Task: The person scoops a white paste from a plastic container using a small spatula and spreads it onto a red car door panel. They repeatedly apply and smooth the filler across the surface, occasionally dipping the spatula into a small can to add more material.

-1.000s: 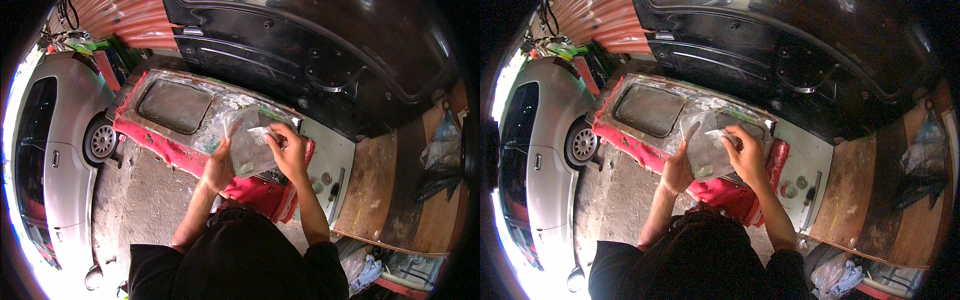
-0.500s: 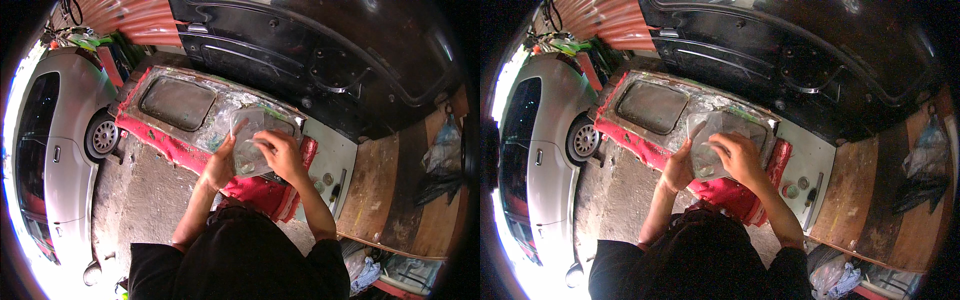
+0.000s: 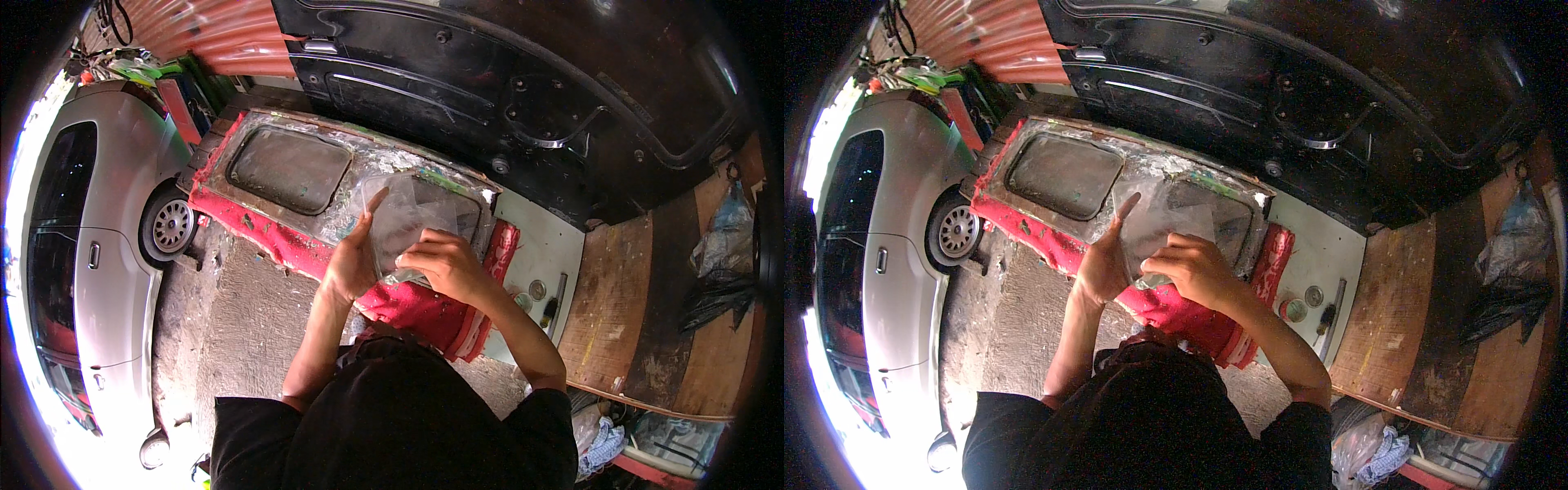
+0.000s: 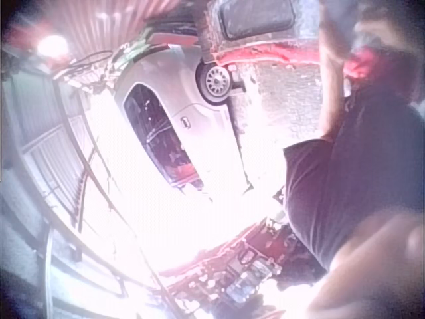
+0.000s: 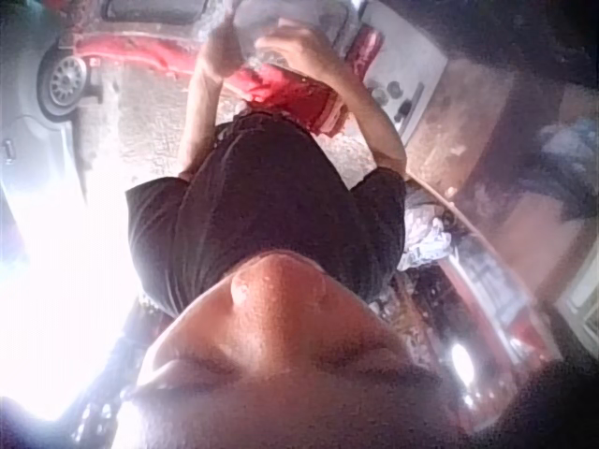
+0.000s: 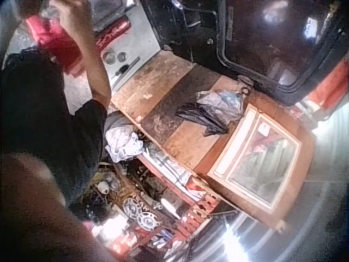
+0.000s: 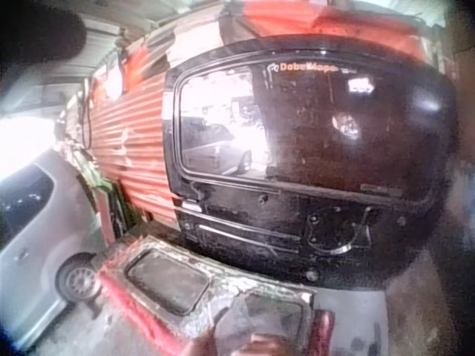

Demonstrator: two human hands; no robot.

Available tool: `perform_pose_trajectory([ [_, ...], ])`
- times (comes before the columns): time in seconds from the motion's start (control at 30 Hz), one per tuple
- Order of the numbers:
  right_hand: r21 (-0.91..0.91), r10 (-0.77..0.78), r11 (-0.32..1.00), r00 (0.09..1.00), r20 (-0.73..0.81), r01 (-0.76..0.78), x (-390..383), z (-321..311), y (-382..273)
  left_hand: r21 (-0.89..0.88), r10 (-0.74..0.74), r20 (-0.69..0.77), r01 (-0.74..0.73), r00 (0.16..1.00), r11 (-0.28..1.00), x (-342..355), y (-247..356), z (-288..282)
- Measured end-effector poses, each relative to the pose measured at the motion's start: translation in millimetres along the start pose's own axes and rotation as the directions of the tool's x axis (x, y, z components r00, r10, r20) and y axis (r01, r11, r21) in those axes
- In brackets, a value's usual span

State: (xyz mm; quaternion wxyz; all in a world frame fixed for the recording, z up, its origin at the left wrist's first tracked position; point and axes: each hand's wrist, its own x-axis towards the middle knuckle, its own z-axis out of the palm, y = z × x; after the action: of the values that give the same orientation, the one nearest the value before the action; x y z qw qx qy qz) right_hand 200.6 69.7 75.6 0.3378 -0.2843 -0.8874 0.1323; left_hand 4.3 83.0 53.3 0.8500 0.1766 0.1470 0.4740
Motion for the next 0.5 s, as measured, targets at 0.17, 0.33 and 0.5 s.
perform_pose_trajectory([
  [0.17,0.007,-0.042,0.999,0.999,0.029,0.042,-8.4,-5.4,17.3,-0.061,-0.017,-0.001,0.017,1.0,0.998,-1.1,2.7,-6.0],
  [0.33,0.079,0.164,0.984,0.986,-0.04,-0.161,-19.1,-12.6,30.3,-0.069,-0.027,0.027,0.029,0.999,0.997,-1.2,5.5,-7.6],
  [0.5,0.146,0.352,0.929,0.933,-0.079,-0.339,-11.8,-18.5,18.4,-0.093,-0.032,0.032,0.034,0.999,0.995,-1.6,5.9,-6.9],
])
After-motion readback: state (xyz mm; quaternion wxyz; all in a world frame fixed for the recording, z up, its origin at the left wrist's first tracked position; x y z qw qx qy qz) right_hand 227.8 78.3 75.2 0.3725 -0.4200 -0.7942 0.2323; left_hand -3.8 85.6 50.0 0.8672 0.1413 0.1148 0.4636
